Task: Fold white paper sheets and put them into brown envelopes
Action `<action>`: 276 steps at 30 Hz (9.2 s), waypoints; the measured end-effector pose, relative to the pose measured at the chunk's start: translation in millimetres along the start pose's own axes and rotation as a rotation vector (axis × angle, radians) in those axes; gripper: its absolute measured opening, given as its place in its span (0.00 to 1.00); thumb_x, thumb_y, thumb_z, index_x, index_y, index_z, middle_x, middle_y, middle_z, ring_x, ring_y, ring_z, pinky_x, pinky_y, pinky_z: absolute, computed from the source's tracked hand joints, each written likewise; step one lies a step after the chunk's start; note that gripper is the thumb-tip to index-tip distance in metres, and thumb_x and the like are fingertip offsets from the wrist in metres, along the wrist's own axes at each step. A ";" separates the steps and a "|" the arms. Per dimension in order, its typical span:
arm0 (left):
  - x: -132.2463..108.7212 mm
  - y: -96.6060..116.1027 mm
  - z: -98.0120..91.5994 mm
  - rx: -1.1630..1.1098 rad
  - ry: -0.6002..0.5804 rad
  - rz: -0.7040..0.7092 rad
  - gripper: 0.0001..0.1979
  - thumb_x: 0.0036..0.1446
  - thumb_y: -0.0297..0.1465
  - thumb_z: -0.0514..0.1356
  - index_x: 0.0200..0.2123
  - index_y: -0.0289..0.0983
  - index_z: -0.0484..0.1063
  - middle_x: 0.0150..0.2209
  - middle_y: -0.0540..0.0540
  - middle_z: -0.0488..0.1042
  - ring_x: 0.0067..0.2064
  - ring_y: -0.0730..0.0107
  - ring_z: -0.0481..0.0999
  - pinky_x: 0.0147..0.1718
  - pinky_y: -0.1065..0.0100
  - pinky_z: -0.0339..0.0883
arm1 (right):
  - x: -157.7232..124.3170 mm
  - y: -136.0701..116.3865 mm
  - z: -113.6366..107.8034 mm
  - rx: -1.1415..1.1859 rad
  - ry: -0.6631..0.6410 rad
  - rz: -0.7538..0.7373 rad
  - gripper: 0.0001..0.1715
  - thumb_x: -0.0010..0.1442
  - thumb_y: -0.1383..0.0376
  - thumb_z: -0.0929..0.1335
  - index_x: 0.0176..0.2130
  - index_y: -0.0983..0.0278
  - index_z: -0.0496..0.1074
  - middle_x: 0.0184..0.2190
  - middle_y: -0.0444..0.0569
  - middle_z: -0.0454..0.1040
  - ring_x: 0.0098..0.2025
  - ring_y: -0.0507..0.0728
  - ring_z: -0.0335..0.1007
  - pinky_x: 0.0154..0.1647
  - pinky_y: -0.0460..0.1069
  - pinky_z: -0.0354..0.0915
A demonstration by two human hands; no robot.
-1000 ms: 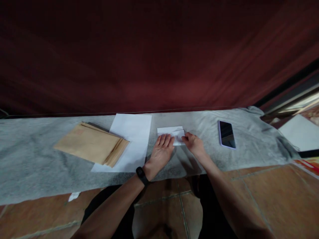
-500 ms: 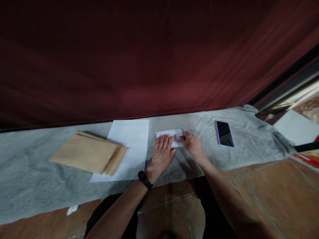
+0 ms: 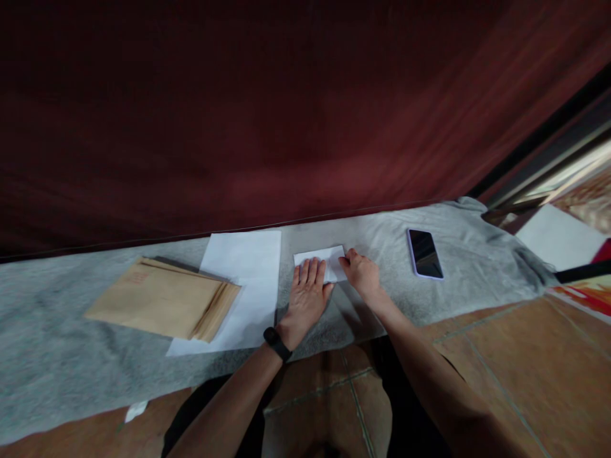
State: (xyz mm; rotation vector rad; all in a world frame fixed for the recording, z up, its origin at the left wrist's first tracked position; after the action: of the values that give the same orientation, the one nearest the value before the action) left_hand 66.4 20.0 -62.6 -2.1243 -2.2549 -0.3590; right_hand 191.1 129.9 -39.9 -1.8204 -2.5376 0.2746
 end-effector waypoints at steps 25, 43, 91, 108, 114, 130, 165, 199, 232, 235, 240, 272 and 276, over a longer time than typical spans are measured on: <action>-0.9 4.0 22.0 0.009 -0.047 -0.053 0.31 0.67 0.33 0.49 0.72 0.34 0.52 0.73 0.36 0.51 0.74 0.49 0.46 0.71 0.41 0.43 | -13.3 -31.1 29.7 0.457 0.211 -0.585 0.28 0.74 0.56 0.55 0.64 0.66 0.66 0.64 0.56 0.67 0.66 0.58 0.61 0.67 0.56 0.60; -7.0 -7.1 18.0 0.033 0.005 -0.120 0.31 0.70 0.35 0.46 0.72 0.28 0.49 0.73 0.32 0.49 0.74 0.53 0.47 0.70 0.50 0.45 | -19.5 -18.5 50.7 0.008 0.258 -0.557 0.31 0.75 0.58 0.54 0.71 0.65 0.55 0.73 0.57 0.51 0.74 0.63 0.46 0.71 0.62 0.48; -11.1 -8.9 15.9 0.102 -0.061 -0.174 0.31 0.69 0.37 0.48 0.71 0.31 0.54 0.73 0.34 0.50 0.74 0.51 0.49 0.70 0.48 0.47 | -18.9 -17.5 39.8 0.132 0.215 -0.676 0.31 0.74 0.59 0.55 0.71 0.64 0.56 0.71 0.55 0.55 0.72 0.61 0.51 0.71 0.62 0.52; 7.3 -13.3 4.1 0.029 0.061 -0.117 0.29 0.70 0.35 0.44 0.71 0.29 0.53 0.72 0.35 0.54 0.73 0.55 0.50 0.70 0.49 0.50 | -11.3 -5.3 45.7 0.051 0.285 -0.555 0.31 0.74 0.56 0.57 0.70 0.63 0.57 0.71 0.55 0.55 0.72 0.64 0.52 0.70 0.62 0.50; 18.0 -9.2 12.4 0.049 0.007 -0.104 0.30 0.72 0.38 0.43 0.71 0.30 0.54 0.72 0.35 0.53 0.73 0.55 0.50 0.70 0.50 0.49 | -10.4 -5.6 42.7 0.031 0.255 -0.545 0.30 0.73 0.59 0.57 0.70 0.63 0.58 0.71 0.54 0.56 0.71 0.64 0.53 0.70 0.62 0.49; 12.1 -21.2 12.4 0.085 0.045 -0.240 0.31 0.69 0.45 0.51 0.71 0.39 0.56 0.73 0.36 0.52 0.73 0.48 0.51 0.68 0.46 0.48 | 6.2 32.5 30.4 0.042 0.230 -0.425 0.30 0.71 0.56 0.62 0.67 0.65 0.63 0.68 0.58 0.62 0.67 0.67 0.57 0.66 0.62 0.55; 33.5 -51.0 -2.4 -0.914 0.235 -0.467 0.43 0.63 0.35 0.59 0.74 0.35 0.39 0.59 0.34 0.73 0.56 0.57 0.75 0.54 0.57 0.70 | 21.9 32.4 14.8 1.345 -0.204 0.001 0.17 0.47 0.51 0.72 0.31 0.61 0.71 0.26 0.43 0.73 0.28 0.54 0.68 0.27 0.47 0.66; 31.7 -26.1 -24.6 -1.848 0.024 -0.600 0.27 0.42 0.33 0.72 0.48 0.35 0.75 0.46 0.42 0.81 0.45 0.59 0.80 0.43 0.64 0.71 | -47.2 -13.1 -19.5 0.292 0.188 -0.903 0.25 0.70 0.60 0.64 0.64 0.60 0.68 0.60 0.55 0.73 0.56 0.63 0.70 0.58 0.60 0.63; 38.0 -68.4 -5.3 -0.709 0.094 -0.359 0.30 0.50 0.18 0.57 0.57 0.39 0.73 0.37 0.48 0.77 0.40 0.64 0.76 0.48 0.61 0.72 | 8.5 37.4 11.8 0.648 -0.157 -0.169 0.05 0.56 0.68 0.67 0.30 0.62 0.74 0.25 0.43 0.75 0.27 0.52 0.70 0.28 0.45 0.60; 36.7 -59.2 -9.6 -0.593 0.086 -0.298 0.31 0.52 0.16 0.54 0.59 0.36 0.71 0.44 0.43 0.77 0.47 0.60 0.77 0.54 0.59 0.70 | 7.2 36.0 11.4 0.505 -0.131 -0.178 0.05 0.58 0.68 0.67 0.32 0.61 0.75 0.29 0.46 0.78 0.33 0.55 0.73 0.33 0.46 0.61; 33.0 -47.1 -13.1 -0.484 0.074 -0.192 0.31 0.57 0.17 0.50 0.63 0.36 0.67 0.54 0.39 0.73 0.53 0.57 0.75 0.57 0.56 0.70 | -1.4 35.8 8.9 0.340 -0.084 -0.163 0.06 0.63 0.66 0.67 0.39 0.60 0.75 0.34 0.49 0.79 0.38 0.58 0.76 0.37 0.48 0.63; -22.5 -2.2 9.4 -0.011 0.010 -0.067 0.32 0.71 0.42 0.46 0.71 0.31 0.50 0.73 0.35 0.50 0.74 0.54 0.47 0.70 0.50 0.48 | -28.6 10.7 50.3 -0.026 0.234 -0.598 0.33 0.75 0.58 0.53 0.72 0.66 0.52 0.73 0.55 0.51 0.73 0.64 0.47 0.73 0.64 0.43; -26.8 -6.8 6.9 0.015 0.003 -0.079 0.31 0.71 0.42 0.46 0.72 0.33 0.51 0.73 0.36 0.51 0.74 0.54 0.49 0.69 0.50 0.50 | -22.8 23.8 48.3 -0.060 0.211 -0.559 0.34 0.75 0.55 0.53 0.72 0.65 0.51 0.73 0.55 0.50 0.73 0.66 0.48 0.72 0.66 0.44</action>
State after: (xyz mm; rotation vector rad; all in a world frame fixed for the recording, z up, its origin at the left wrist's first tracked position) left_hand 62.5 -5.4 -74.9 -2.0309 -2.3375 -0.3460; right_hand 215.8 109.2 -88.7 -1.0121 -2.7746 -0.0046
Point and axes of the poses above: each hand's wrist, its own x-axis towards the middle knuckle, its own z-axis out of the palm, y = z × x, the point moved 3 cm from there along x, towards the middle knuckle
